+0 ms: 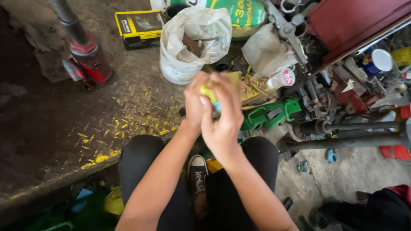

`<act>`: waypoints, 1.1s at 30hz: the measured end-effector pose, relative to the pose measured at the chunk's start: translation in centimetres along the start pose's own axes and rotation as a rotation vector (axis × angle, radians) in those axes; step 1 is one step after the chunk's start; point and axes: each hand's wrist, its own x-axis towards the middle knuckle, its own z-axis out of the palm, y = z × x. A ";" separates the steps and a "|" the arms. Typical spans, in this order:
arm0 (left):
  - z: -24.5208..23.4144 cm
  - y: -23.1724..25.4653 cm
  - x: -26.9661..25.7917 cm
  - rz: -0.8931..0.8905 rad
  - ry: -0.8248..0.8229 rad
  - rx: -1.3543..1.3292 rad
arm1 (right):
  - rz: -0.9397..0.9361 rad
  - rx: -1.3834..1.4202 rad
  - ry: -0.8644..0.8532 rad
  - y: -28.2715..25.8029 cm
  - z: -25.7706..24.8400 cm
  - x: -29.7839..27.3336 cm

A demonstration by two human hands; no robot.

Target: The person wipes a red and black impact wrench with a yellow cloth, then cleans a long metal rod and a black metal bar with the same cloth. The person works at a cluttered workbench, handling each tool individually and wiping them down.

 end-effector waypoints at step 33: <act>-2.6 5.9 3.4 -0.029 -0.156 -0.205 | 0.414 0.705 0.263 7.6 2.2 -3.4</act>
